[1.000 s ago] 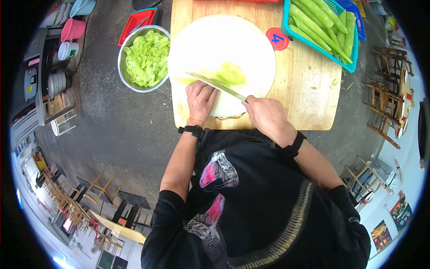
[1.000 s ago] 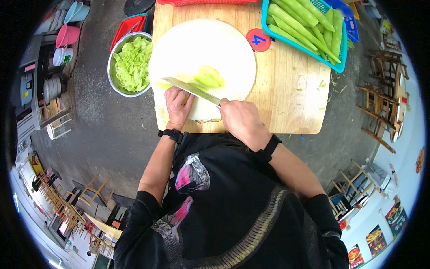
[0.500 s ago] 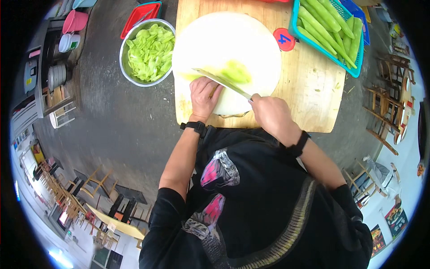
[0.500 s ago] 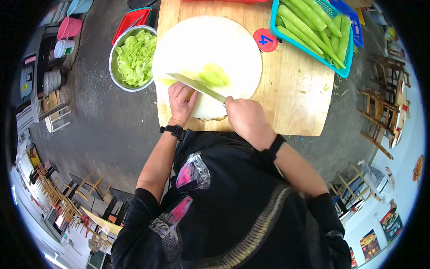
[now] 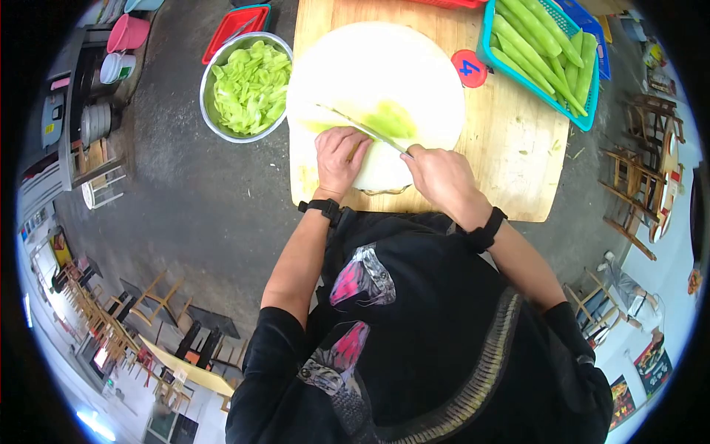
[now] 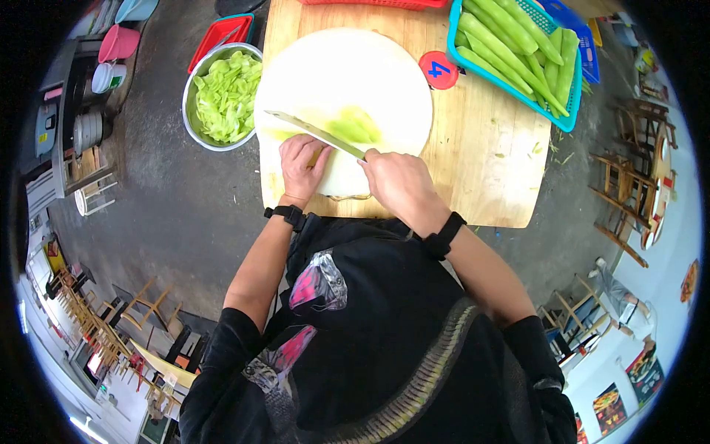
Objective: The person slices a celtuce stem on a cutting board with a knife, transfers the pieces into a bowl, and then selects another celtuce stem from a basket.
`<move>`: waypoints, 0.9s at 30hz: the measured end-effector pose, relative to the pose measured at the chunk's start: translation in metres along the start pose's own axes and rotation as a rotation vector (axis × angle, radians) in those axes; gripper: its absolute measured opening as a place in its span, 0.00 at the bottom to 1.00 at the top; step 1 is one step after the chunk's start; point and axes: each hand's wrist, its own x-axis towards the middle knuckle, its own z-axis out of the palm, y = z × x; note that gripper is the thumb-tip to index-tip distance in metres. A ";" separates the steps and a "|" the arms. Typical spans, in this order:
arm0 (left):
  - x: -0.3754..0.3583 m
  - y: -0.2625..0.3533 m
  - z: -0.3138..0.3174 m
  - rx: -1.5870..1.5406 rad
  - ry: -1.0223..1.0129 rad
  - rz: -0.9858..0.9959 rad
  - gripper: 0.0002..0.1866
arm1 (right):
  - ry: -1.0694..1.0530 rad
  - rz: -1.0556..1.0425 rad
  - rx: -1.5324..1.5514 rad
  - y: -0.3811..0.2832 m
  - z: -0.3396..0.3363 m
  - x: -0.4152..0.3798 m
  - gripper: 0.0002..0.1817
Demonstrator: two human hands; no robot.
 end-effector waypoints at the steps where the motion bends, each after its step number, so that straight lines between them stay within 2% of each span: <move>1: 0.000 -0.001 0.001 -0.003 0.001 0.007 0.11 | -0.011 -0.004 0.006 -0.001 -0.003 -0.003 0.17; 13: -0.003 -0.004 0.001 0.002 0.020 -0.003 0.11 | -0.053 0.010 -0.031 0.006 -0.002 -0.024 0.14; 20: -0.003 -0.004 0.002 -0.015 0.010 -0.002 0.11 | -0.006 -0.057 -0.053 0.008 0.043 0.033 0.13; 27: -0.002 0.001 0.000 0.022 0.020 -0.003 0.13 | 0.019 -0.036 0.046 0.005 0.023 0.023 0.17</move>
